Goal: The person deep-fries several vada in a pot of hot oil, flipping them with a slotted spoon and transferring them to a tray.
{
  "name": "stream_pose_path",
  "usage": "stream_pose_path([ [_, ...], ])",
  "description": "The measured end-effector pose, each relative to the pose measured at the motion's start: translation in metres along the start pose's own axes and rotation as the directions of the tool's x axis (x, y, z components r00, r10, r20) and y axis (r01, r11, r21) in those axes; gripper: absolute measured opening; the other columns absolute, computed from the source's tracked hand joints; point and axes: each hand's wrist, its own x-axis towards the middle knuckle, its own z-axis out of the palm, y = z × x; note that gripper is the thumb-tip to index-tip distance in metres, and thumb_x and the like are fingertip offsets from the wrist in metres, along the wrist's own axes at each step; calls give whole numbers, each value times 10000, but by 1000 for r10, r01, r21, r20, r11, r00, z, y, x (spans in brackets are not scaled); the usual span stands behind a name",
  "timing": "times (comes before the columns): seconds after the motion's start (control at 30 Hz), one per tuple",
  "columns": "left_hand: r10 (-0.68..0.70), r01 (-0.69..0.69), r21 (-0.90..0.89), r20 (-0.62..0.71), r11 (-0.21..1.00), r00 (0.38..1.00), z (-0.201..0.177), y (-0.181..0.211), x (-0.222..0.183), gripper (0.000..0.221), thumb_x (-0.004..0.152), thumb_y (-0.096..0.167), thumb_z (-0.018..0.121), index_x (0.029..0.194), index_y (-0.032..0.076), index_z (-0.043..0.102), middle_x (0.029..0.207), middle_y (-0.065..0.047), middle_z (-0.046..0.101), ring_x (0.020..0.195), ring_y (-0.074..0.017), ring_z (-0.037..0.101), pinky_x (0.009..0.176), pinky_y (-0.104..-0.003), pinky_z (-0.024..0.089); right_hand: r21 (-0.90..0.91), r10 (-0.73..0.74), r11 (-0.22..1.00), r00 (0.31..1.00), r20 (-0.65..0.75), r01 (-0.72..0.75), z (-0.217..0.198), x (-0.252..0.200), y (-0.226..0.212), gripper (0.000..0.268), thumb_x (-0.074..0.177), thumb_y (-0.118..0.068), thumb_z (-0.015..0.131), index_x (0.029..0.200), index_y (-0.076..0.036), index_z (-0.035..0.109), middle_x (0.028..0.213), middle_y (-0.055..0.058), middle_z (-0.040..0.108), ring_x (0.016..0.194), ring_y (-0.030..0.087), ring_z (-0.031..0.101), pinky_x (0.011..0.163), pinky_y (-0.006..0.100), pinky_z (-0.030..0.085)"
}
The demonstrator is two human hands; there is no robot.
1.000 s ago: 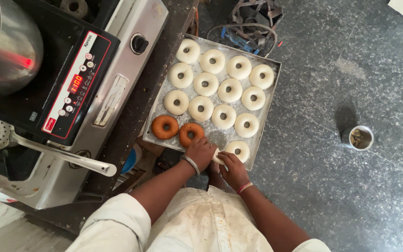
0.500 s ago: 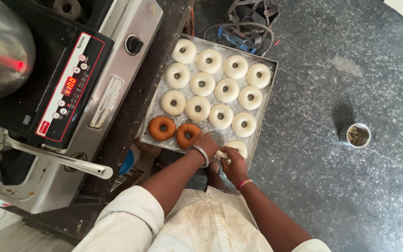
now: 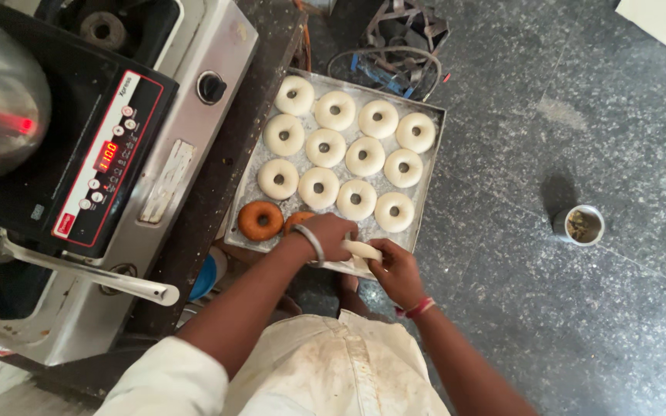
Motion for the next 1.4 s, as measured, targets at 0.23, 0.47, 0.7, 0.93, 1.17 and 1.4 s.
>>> stream_pose_path([
  [0.23,205,-220,-78,-164,972,965,-69,13,-39,458,814,535,775,1079,161,786,1171,-52,769,1178,-273,641,1028,-411,502,482,-38,873,973,227,-78,-44,-1,-98,279,943,42,656,1222,46,647,1131,118,753,1049,187,718,925,338,591],
  [0.47,323,52,-792,-188,-608,928,7,29,-15,1166,833,931,396,1579,35,383,1529,-167,511,1395,-320,508,1188,-543,362,662,152,669,933,325,-339,-43,45,-111,373,964,-79,606,1327,2,578,1249,106,672,1111,223,691,920,431,602],
  [0.7,163,3,-692,-166,-722,972,36,8,-9,1172,813,925,428,1578,42,342,1537,-179,447,1413,-374,466,1198,-608,324,489,210,779,899,385,-392,-56,45,-120,402,992,-154,590,1379,-47,569,1272,71,670,1131,192,675,928,392,590],
  [0.93,219,-36,-719,-258,-694,941,25,25,-23,1206,871,906,428,1625,-30,326,1621,-281,393,1497,-361,420,1273,-452,288,-260,108,963,987,120,-74,-64,39,-135,477,941,-292,678,1371,-110,582,1269,141,689,1097,234,713,840,388,601],
  [1.17,-11,-143,-722,-185,-677,983,51,6,-15,1063,890,832,405,1529,-17,412,1528,-242,476,1426,-354,463,1216,-492,331,-510,72,860,991,109,-6,-50,63,20,332,926,-114,592,1228,-109,729,1114,185,768,1004,306,763,925,412,594],
  [1.4,-131,-196,-675,-147,-712,980,92,-5,-8,1024,909,817,384,1476,-30,484,1469,-224,556,1370,-326,545,1183,-443,394,-597,-89,786,984,153,163,-23,28,94,372,901,-82,624,1270,-37,600,1239,240,641,1166,429,588,1009,497,483],
])
